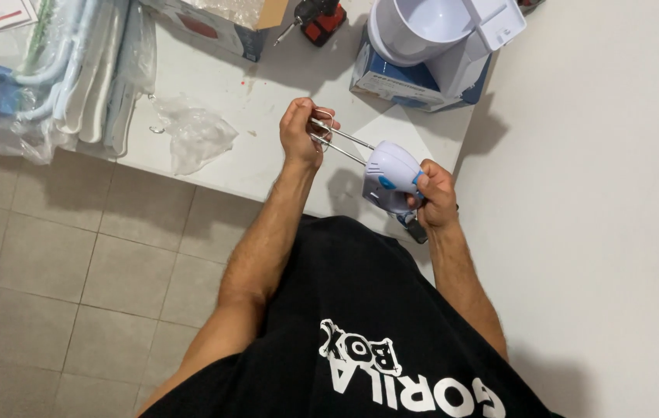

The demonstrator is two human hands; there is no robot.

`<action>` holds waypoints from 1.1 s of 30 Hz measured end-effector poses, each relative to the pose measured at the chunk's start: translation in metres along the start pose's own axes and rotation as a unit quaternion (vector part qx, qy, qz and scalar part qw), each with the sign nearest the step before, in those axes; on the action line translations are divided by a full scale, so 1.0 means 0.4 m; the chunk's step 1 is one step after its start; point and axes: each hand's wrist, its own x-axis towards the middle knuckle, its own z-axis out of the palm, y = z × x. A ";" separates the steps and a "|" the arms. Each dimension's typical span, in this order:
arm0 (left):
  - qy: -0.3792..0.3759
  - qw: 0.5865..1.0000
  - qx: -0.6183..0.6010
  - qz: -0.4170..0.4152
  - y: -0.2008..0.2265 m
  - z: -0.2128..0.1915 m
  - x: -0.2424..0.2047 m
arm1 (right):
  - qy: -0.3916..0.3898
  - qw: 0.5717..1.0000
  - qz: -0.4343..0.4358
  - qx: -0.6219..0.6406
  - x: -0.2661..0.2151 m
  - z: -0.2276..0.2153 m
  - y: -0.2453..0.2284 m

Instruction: Unboxing and assembling an electric hand mixer, including removing protective plastic and attaching the beaters and motor unit to the stand.

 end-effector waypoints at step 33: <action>-0.311 0.916 0.252 0.019 0.163 0.004 -0.047 | -0.086 0.982 0.051 0.162 0.019 -0.119 0.021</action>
